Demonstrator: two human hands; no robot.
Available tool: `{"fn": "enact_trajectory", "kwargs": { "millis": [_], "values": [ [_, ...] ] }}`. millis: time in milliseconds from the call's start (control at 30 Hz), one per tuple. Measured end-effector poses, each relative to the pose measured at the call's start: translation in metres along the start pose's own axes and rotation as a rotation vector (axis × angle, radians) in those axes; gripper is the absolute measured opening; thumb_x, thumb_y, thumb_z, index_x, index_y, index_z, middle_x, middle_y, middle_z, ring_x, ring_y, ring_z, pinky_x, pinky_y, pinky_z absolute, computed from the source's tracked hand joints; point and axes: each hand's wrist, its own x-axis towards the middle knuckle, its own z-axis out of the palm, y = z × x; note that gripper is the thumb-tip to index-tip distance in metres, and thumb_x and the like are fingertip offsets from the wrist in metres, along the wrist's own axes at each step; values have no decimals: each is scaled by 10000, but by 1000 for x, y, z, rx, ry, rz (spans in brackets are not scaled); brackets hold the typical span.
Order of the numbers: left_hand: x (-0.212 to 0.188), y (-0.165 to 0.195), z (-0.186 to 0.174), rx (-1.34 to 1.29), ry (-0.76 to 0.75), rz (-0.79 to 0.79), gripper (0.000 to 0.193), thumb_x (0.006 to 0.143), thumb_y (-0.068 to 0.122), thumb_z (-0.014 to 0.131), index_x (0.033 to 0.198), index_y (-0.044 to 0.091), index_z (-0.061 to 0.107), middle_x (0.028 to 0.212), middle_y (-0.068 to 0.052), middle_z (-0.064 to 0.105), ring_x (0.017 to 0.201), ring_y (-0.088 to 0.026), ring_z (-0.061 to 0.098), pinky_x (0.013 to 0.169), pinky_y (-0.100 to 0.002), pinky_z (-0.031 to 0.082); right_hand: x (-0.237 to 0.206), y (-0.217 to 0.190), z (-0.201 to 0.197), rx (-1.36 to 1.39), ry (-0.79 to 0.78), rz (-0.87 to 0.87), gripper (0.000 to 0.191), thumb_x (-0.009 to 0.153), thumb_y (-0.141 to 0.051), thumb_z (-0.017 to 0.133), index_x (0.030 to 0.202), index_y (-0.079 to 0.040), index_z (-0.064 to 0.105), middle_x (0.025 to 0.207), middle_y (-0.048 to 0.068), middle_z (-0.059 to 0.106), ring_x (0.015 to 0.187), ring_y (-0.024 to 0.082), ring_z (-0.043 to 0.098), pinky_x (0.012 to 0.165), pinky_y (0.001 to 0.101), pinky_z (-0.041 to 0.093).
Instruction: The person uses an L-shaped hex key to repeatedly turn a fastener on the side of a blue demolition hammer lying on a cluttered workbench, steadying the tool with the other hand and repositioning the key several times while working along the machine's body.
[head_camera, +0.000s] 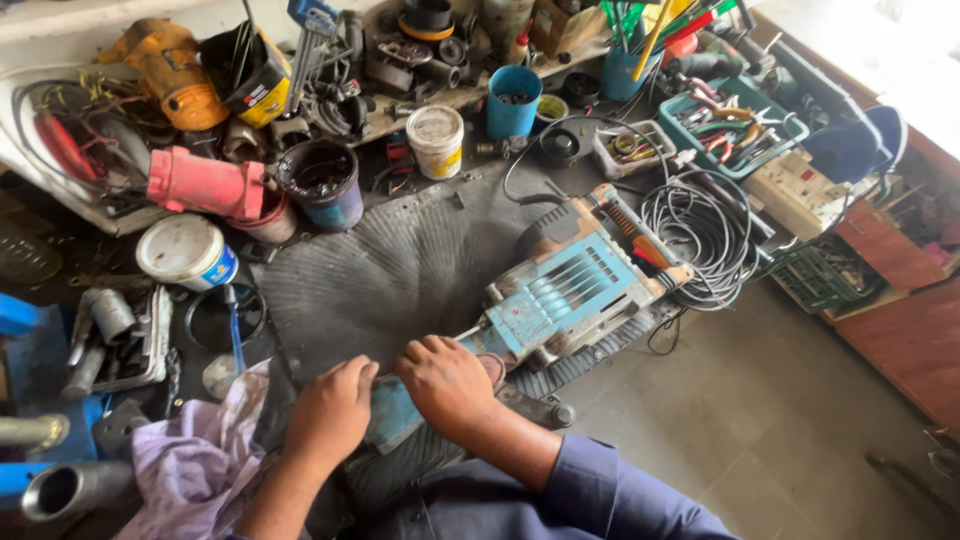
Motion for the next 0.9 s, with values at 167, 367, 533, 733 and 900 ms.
{"fn": "enact_trajectory", "kwargs": {
  "millis": [167,367,533,733,900],
  "values": [
    [-8,13,-7,-19,55,-45,218,981,293,556,957,105,663,944,-136,745,800,-424,697,666,-531,544,2,3,1,-9,-65,7,81,837,-168,611,874,-124,668,896,21,614,936,235,621,839,389,494],
    [-12,33,5,-73,169,-169,260,1001,285,533,952,75,679,888,-187,735,827,-432,696,688,-531,542,0,5,1,35,-56,32,132,836,-169,616,935,-136,698,911,15,628,936,235,628,831,394,491],
    [2,22,21,-111,54,-411,355,1031,319,480,945,57,705,879,-238,720,873,-474,673,757,-573,525,4,3,2,26,-46,23,100,856,-164,617,917,-134,690,900,17,624,927,233,624,825,394,487],
    [23,-3,24,-133,-34,-285,450,1069,359,444,908,25,698,910,-257,706,908,-481,668,794,-565,531,5,1,1,43,-58,22,87,830,-133,615,889,-125,678,909,27,621,939,240,620,848,395,480],
    [6,-1,-3,-125,-133,-250,344,990,388,539,976,81,691,895,-206,721,893,-452,670,730,-546,530,7,9,-4,-8,-109,2,83,778,-132,639,842,-129,692,873,37,616,918,253,616,927,417,472]
  ]
}}
